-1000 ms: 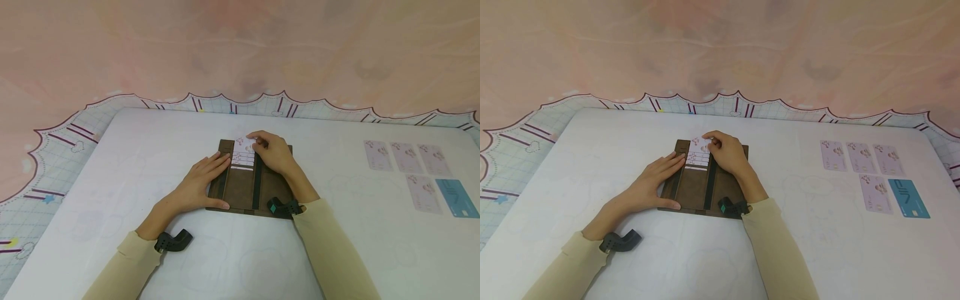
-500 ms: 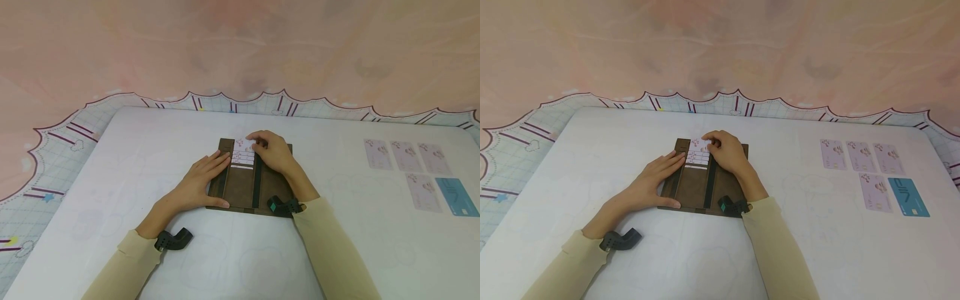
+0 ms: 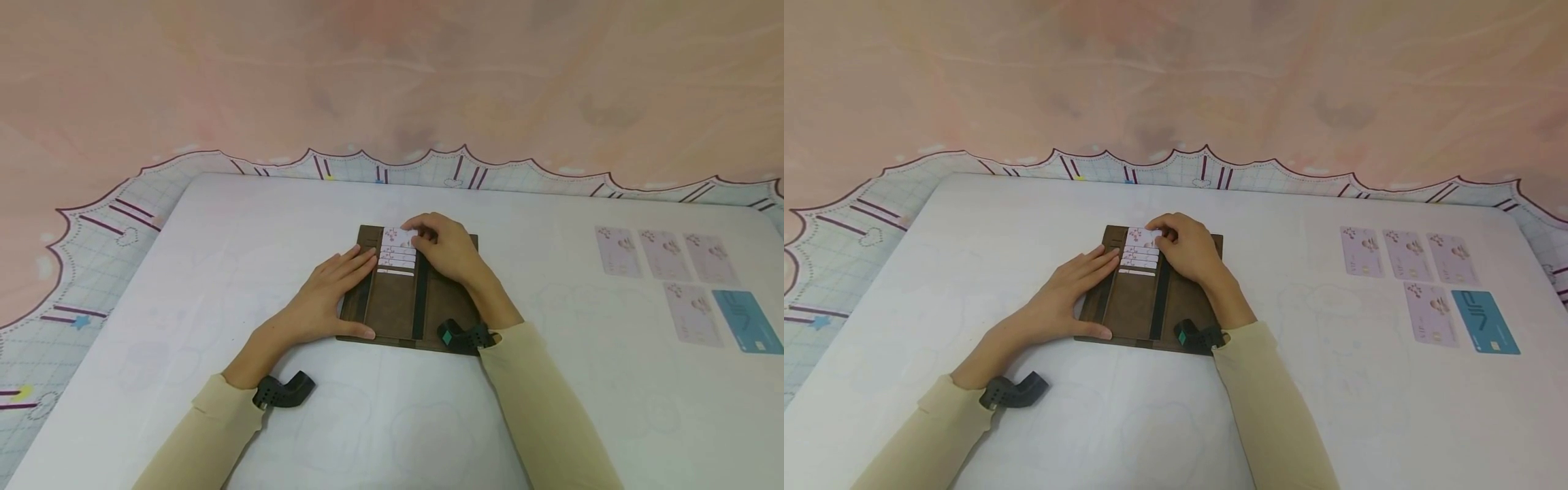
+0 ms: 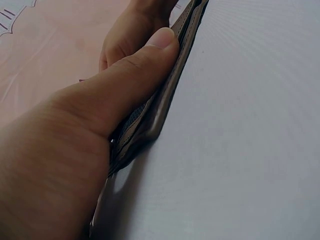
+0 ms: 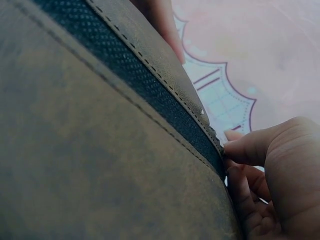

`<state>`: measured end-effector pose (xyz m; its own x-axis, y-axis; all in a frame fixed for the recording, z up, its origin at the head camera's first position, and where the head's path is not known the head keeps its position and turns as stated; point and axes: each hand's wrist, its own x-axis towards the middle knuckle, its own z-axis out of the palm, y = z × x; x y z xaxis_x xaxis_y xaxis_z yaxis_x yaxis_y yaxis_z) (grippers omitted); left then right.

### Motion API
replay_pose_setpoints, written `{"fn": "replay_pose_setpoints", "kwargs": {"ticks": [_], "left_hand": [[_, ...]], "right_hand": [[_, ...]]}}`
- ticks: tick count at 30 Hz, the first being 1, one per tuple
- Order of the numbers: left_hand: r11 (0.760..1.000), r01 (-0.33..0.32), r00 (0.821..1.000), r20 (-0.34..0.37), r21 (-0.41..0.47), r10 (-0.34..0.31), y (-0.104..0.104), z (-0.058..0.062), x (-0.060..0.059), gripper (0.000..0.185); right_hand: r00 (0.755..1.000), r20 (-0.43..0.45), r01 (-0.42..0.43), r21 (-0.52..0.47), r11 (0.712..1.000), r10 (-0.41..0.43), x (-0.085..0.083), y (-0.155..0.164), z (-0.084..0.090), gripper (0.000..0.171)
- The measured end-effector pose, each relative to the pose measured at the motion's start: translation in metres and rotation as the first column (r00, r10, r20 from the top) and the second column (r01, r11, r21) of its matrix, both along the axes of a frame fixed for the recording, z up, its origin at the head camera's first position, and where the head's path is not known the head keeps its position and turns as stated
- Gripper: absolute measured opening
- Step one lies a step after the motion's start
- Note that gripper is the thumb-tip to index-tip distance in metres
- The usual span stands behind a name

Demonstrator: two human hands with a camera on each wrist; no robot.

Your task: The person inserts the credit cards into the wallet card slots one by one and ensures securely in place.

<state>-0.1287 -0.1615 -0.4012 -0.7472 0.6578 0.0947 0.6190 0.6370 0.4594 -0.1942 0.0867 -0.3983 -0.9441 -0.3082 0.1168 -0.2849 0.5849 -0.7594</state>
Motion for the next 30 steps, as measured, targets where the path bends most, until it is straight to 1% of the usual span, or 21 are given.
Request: {"fn": "replay_pose_setpoints", "kwargs": {"ticks": [10,19,30], "left_hand": [[1.0,-0.001,1.0,0.006,-0.003,0.001,-0.001,0.0003,-0.0003,0.111],[1.0,0.006,1.0,-0.007,-0.003,-0.006,-0.0018,-0.0018,-0.0015,0.111],[1.0,0.004,1.0,0.0,-0.004,-0.004,-0.0012,-0.0013,-0.0013,0.112]], "right_hand": [[1.0,0.006,0.003,0.002,1.0,-0.003,0.0006,-0.0008,0.0019,0.023],[0.999,0.0,-0.045,-0.007,0.999,0.045,0.0002,0.0009,0.0028,0.023],[0.999,0.009,-0.049,-0.003,0.999,0.049,-0.0003,0.0021,0.0013,0.023]]}}
